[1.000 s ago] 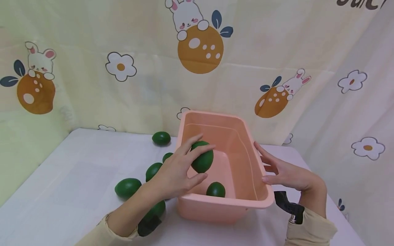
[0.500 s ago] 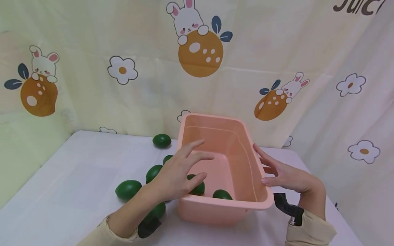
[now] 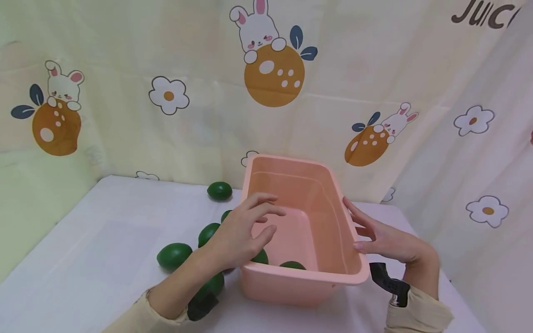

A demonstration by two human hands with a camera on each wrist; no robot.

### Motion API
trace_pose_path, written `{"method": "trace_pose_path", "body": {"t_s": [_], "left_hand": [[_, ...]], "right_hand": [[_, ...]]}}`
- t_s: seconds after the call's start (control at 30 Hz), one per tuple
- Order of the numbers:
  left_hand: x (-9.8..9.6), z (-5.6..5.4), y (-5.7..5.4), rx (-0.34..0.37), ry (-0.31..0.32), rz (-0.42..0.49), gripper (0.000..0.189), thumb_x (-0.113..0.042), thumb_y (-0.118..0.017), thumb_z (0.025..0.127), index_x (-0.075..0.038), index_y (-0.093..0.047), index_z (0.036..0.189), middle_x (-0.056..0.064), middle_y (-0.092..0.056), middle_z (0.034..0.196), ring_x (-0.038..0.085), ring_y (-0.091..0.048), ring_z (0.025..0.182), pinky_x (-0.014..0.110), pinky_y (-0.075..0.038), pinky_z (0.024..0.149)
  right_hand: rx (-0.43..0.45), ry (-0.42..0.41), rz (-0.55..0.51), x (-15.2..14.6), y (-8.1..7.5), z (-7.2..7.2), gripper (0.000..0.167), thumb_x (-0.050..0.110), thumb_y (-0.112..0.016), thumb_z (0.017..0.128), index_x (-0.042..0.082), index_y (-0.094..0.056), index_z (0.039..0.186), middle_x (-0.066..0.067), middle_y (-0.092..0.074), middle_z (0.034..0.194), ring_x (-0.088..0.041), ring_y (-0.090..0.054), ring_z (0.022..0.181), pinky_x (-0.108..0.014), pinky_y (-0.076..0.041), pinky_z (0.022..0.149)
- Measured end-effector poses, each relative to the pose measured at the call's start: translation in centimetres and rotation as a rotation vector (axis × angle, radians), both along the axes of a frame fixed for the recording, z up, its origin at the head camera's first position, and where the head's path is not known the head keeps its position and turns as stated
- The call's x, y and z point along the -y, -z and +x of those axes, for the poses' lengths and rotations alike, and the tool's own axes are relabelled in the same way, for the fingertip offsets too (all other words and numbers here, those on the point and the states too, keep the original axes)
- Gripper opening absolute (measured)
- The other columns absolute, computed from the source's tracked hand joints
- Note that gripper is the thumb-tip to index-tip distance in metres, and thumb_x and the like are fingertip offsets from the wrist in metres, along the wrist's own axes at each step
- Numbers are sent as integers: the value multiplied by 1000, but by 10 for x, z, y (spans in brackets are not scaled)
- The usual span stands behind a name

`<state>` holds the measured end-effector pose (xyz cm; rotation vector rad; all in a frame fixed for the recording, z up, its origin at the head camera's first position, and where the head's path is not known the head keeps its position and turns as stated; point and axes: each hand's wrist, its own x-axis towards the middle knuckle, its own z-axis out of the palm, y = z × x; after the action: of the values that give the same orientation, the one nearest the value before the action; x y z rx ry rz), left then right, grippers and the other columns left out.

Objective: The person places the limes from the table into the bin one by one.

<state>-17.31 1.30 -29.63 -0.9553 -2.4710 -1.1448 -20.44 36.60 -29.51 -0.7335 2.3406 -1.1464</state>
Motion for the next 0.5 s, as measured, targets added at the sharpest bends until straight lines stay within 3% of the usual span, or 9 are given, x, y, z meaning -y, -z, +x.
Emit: {"method": "trace_pose_path", "body": {"t_s": [0.07,0.13,0.23,0.3,0.37,0.43,0.5], "left_hand": [[2,-3,0,-26,5,77,26,-17,-53,93,-19,-62,118,-2,-45,137,13,-61,108,22,-52,85],[6,-8,0,-95,-17,164,25,-12,-52,91,-14,-64,114,3,-47,135,14,-63,101,21,-53,79],[17,-20,-1,-203,-134,268,25,-6,-52,88,-10,-65,110,7,-49,132,18,-65,95,22,-54,75],[28,-30,-1,-225,-239,302,27,-4,-52,86,-9,-65,109,9,-50,132,21,-66,85,23,-53,64],[42,-41,1,-154,-334,288,31,-6,-52,87,-11,-63,115,8,-46,137,25,-63,74,27,-52,59],[56,-52,6,-32,-416,229,38,-11,-51,88,-14,-58,125,9,-39,145,29,-63,84,34,-53,65],[70,-62,11,110,-459,139,47,-18,-51,89,-17,-49,136,10,-26,153,36,-58,103,47,-52,79]], "right_hand": [[-11,-10,-3,-2,3,-1,87,20,-57,90,29,2,153,-3,-6,161,5,-37,128,-37,-48,90],[-27,-23,-7,-3,5,0,84,21,-56,92,27,1,153,-3,-3,161,7,-36,129,-29,-48,90],[-58,-39,-5,-5,6,2,81,22,-54,94,24,0,154,-4,-2,161,5,-36,132,-23,-46,92],[-54,-40,-7,-5,5,3,80,21,-54,95,24,0,154,-4,-2,161,2,-38,133,-22,-45,94],[-45,-38,0,-5,3,5,81,19,-54,94,25,1,154,-3,-1,162,1,-38,133,-22,-45,94],[-54,-40,9,-3,1,4,82,17,-54,94,25,1,154,-2,1,162,3,-36,133,-23,-46,94],[-65,-38,22,-2,-2,1,83,17,-55,93,26,0,154,-2,1,162,7,-34,132,-23,-46,93]]}}
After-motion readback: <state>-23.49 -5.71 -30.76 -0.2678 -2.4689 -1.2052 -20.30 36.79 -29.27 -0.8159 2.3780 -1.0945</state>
